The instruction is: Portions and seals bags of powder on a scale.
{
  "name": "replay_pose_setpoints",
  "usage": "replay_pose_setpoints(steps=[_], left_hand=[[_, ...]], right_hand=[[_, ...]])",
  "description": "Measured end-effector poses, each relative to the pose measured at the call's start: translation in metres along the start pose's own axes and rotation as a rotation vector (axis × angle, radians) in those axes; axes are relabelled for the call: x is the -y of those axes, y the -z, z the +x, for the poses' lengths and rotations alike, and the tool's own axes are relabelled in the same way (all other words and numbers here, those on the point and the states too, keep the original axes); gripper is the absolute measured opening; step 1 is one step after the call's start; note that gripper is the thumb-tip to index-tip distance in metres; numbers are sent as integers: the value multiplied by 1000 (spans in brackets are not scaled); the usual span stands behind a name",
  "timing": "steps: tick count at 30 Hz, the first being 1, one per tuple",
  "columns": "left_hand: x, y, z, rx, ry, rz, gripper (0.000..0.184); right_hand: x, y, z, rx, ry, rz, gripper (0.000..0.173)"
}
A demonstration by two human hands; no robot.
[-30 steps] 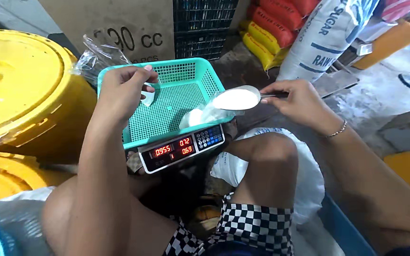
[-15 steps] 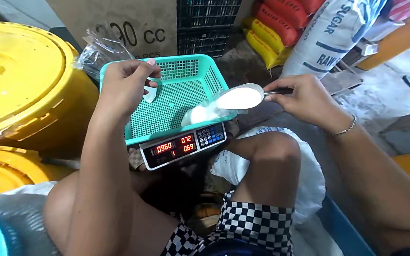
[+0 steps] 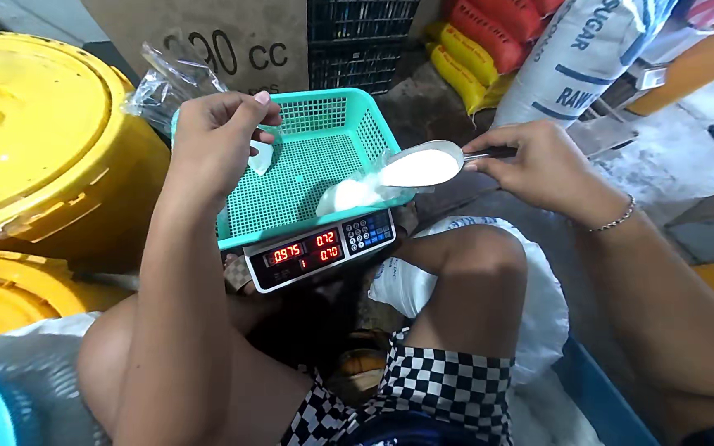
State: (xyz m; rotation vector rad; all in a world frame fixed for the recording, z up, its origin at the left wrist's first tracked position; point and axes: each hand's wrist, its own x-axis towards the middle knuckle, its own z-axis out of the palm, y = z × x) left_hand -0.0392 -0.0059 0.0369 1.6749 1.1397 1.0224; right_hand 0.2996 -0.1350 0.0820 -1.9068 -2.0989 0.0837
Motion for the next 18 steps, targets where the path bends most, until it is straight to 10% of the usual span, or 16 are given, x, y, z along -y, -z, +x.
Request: replay_pose_setpoints(steps=[18], left_hand=[[3, -1, 2, 11, 11, 7, 30]], right_hand=[[1, 2, 1, 2, 11, -28, 13]])
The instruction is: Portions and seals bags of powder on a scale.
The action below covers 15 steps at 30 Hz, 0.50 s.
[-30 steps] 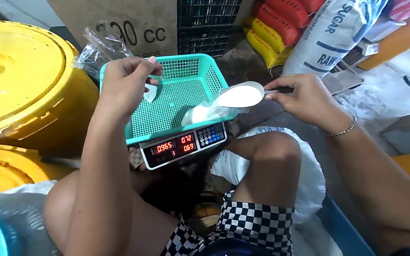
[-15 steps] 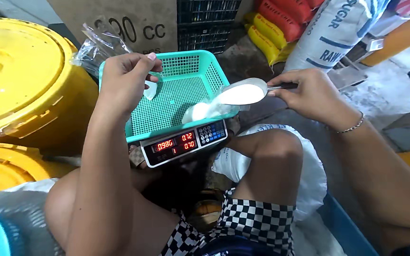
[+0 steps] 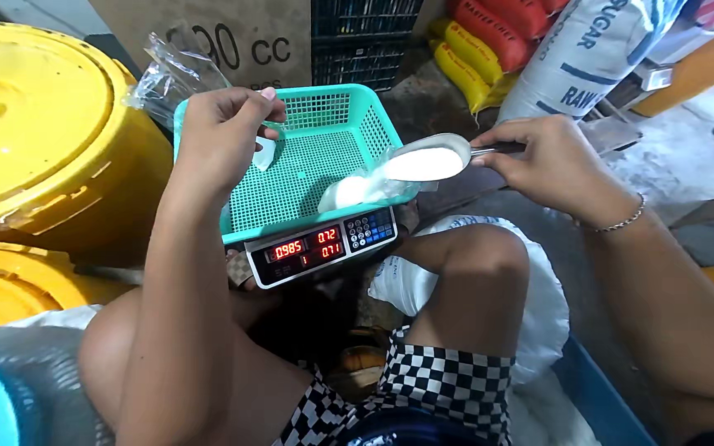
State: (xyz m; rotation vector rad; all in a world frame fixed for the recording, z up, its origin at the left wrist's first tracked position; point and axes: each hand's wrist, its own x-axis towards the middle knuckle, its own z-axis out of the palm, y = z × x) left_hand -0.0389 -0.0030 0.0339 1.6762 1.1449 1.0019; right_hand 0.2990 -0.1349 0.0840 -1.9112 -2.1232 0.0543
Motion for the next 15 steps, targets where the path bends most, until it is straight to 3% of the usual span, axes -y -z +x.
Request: replay_pose_setpoints(steps=[15], left_hand=[[-2, -1, 0, 6, 5, 1, 29]], right_hand=[[-3, 1, -4, -14, -38, 40, 14]])
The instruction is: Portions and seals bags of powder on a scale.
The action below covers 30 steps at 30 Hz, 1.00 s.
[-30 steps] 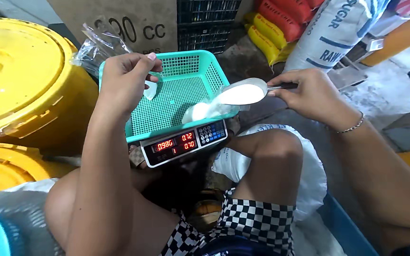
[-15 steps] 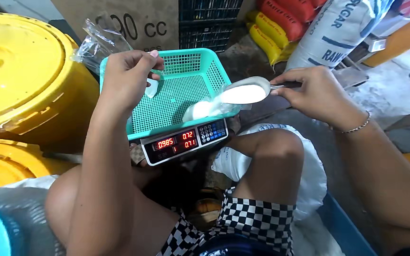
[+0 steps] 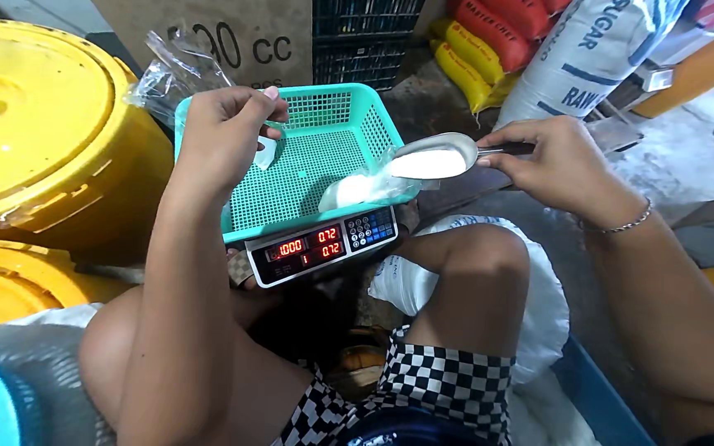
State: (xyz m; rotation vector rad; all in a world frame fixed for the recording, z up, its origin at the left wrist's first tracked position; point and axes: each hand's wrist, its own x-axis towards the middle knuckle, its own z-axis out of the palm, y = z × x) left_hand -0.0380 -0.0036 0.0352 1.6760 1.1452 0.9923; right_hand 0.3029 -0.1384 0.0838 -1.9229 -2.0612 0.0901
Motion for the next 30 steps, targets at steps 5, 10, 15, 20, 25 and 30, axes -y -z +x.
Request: replay_pose_setpoints(steps=[5, 10, 15, 20, 25, 30], left_hand=[[-1, -2, 0, 7, 20, 6, 30], [1, -3, 1, 22, 8, 16, 29], [4, -9, 1, 70, -8, 40, 30], [10, -16, 2, 102, -23, 36, 30], [13, -28, 4, 136, -40, 56, 29], [2, -43, -7, 212, -120, 223, 53]], right_hand=[[-8, 0, 0, 47, -60, 85, 14], [-32, -16, -9, 46, -115, 290, 16], [-61, -35, -39, -68, -281, 542, 20], [-110, -36, -112, -261, -565, 578, 24], [-175, -43, -215, -203, -839, 343, 31], [-190, -76, -275, 146, -1048, 194, 23]])
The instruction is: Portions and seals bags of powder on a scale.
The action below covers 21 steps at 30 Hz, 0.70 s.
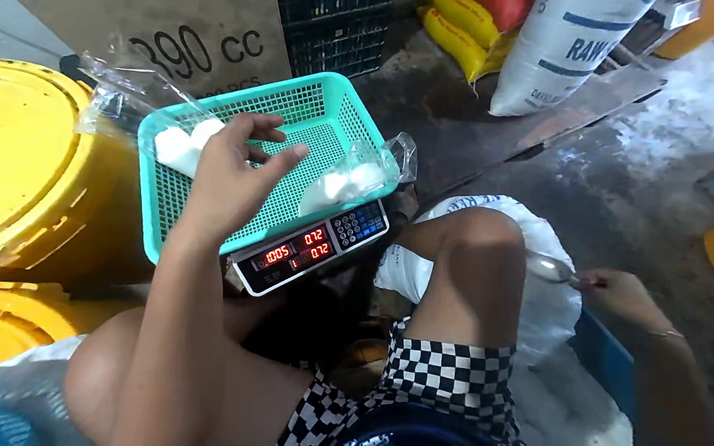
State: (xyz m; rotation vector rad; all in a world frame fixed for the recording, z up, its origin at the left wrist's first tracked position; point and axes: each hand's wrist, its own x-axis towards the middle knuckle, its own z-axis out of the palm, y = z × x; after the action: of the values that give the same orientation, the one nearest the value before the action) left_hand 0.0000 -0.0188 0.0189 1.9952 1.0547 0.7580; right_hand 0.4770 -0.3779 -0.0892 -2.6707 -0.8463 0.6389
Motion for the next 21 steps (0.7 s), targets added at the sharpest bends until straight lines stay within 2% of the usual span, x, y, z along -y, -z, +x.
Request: replay_pose_setpoints(steps=[3, 4, 6, 8, 10, 12, 13, 14, 16, 17, 18, 21], left_hand=[[-19, -25, -15, 60, -72, 153, 100], [-24, -38, -19, 71, -95, 208, 110], [-32, -63, -20, 76, -114, 310, 114], [-35, -83, -13, 58, -77, 360, 106], [-35, -95, -3, 36, -59, 348, 90], [-32, -96, 6, 47, -37, 285, 58], [-30, -93, 9, 42, -30, 260, 40], [-28, -87, 11, 35, -20, 240, 26], [-25, -62, 14, 1, 6, 234, 14], [-22, -47, 14, -30, 14, 246, 13], [-19, -30, 14, -59, 23, 262, 14], [-11, 13, 11, -113, 42, 288, 17]], right_hand=[[20, -12, 6, -52, 101, 31, 32], [42, -10, 6, -85, 151, 88, 37], [97, -4, 5, -134, 274, 251, 40], [164, 2, -7, -91, 442, 351, 48], [229, -2, -17, 11, 620, 368, 78], [287, -22, -16, 113, 740, 304, 109], [313, -34, -14, 155, 762, 263, 113], [333, -46, -10, 171, 796, 233, 101], [366, -62, -5, 140, 899, 210, 41], [380, -63, -7, 147, 937, 180, 21], [395, -61, -12, 178, 956, 148, 15], [437, -54, -34, 258, 995, 78, 16]])
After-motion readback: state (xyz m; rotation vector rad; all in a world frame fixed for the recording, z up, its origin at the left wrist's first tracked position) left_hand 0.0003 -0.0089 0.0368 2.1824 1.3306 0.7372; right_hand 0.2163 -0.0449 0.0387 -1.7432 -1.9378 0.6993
